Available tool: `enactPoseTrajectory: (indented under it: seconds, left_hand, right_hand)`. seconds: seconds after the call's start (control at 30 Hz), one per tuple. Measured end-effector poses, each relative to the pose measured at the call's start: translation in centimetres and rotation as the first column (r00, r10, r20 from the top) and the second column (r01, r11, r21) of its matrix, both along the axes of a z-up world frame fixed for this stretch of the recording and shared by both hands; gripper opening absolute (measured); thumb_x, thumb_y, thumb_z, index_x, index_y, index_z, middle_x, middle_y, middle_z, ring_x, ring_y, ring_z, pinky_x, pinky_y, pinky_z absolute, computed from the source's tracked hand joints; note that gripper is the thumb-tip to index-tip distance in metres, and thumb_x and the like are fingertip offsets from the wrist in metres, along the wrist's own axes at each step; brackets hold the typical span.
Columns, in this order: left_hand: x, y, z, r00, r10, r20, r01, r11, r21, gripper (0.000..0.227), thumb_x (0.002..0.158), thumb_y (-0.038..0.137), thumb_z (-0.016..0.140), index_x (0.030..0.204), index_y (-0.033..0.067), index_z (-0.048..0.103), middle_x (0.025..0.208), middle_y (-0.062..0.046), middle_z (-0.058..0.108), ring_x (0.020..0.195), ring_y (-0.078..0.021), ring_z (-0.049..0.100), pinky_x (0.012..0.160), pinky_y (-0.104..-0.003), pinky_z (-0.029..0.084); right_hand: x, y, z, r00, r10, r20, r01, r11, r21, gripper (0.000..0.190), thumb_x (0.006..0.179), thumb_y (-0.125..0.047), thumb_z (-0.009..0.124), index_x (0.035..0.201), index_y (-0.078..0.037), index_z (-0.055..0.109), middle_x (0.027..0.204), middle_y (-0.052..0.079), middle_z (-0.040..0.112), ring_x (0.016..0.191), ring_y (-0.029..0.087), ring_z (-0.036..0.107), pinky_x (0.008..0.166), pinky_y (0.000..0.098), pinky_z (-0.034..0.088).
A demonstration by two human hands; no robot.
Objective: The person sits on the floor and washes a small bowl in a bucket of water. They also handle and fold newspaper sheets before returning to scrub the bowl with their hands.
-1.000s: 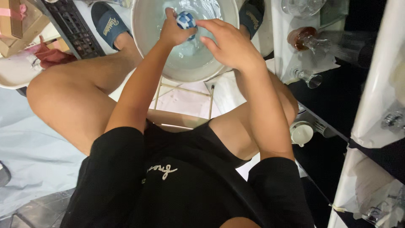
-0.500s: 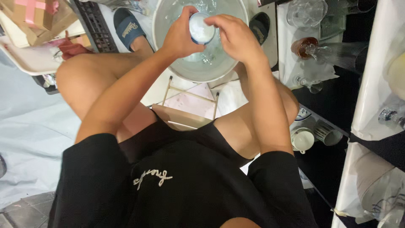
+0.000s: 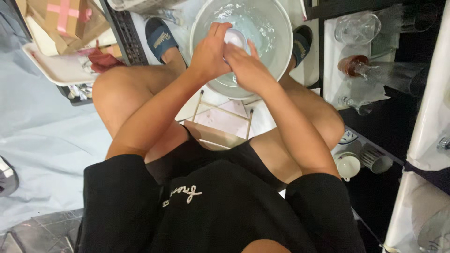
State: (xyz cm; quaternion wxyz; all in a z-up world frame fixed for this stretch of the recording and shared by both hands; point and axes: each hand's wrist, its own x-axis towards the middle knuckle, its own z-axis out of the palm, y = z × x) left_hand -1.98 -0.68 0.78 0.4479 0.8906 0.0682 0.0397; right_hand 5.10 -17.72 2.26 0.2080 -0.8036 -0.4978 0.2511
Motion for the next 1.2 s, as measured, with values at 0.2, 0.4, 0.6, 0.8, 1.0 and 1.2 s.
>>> enactPoseTrajectory:
  seconds: [0.2,0.4,0.6,0.8,1.0,1.2]
  left_hand:
    - [0.7,0.7,0.7,0.989,0.036,0.145,-0.042,0.998,0.037,0.084,0.066,0.011,0.085,0.139,0.0061,0.045,0.131,-0.018,0.054,0.106,-0.0448,0.066,0.084,-0.048,0.058]
    - [0.3,0.3,0.7,0.998,-0.004,0.065,0.005,1.0,-0.012,0.086,0.067,0.017,0.092,0.137,0.0061,0.045,0.128,-0.018,0.053,0.1,-0.0443,0.067,0.081,-0.049,0.057]
    - [0.4,0.6,0.8,0.999,-0.033,0.035,0.03,0.998,0.061,0.083,0.067,0.01,0.088,0.139,0.0077,0.046,0.134,-0.018,0.053,0.104,-0.0456,0.066,0.083,-0.05,0.057]
    - [0.7,0.8,0.9,0.999,-0.028,-0.032,0.029,0.998,0.05,0.088,0.063,0.019,0.091,0.137,0.0063,0.045,0.128,-0.018,0.055,0.095,-0.0458,0.067,0.078,-0.051,0.057]
    - [0.6,0.7,1.1,0.998,-0.069,0.004,0.068,0.995,0.074,0.087,0.064,0.017,0.089,0.139,0.0073,0.045,0.132,-0.017,0.055,0.096,-0.0454,0.068,0.078,-0.05,0.058]
    - [1.4,1.2,1.1,0.995,-0.103,0.016,0.099,0.983,0.152,0.091,0.062,0.019,0.093,0.138,0.0055,0.044,0.13,-0.018,0.052,0.097,-0.0449,0.068,0.076,-0.05,0.058]
  right_hand:
    - [1.2,0.1,0.6,0.996,-0.04,-0.075,0.03,0.991,-0.131,0.051,0.087,0.008,0.047,0.135,-0.007,0.059,0.139,0.015,0.062,0.138,0.029,0.05,0.123,0.0596,0.022]
    - [0.0,0.1,-0.1,0.966,-0.046,0.255,0.003,0.986,0.169,0.054,0.086,0.007,0.052,0.139,0.0,0.057,0.144,0.02,0.061,0.141,0.033,0.052,0.119,0.064,0.015]
    - [0.7,-0.3,0.4,1.0,-0.002,-0.023,-0.001,0.987,-0.158,0.049,0.086,0.008,0.049,0.129,-0.01,0.064,0.13,0.008,0.069,0.134,0.022,0.057,0.127,0.0628,0.01]
    - [0.3,-0.2,-0.9,0.936,-0.057,0.346,0.024,0.995,0.1,0.036,0.094,-0.002,0.057,0.129,-0.004,0.064,0.139,0.012,0.067,0.142,0.025,0.053,0.122,0.0661,0.009]
    - [0.7,-0.6,-0.6,0.979,0.026,0.201,-0.051,0.991,0.123,0.052,0.083,0.006,0.056,0.133,-0.004,0.068,0.136,0.01,0.068,0.143,0.026,0.05,0.121,0.065,0.01]
    - [1.1,-0.9,0.2,0.967,-0.005,0.254,0.034,0.994,-0.107,0.038,0.092,0.004,0.058,0.126,-0.01,0.069,0.132,0.002,0.069,0.144,0.019,0.049,0.125,0.0683,0.007]
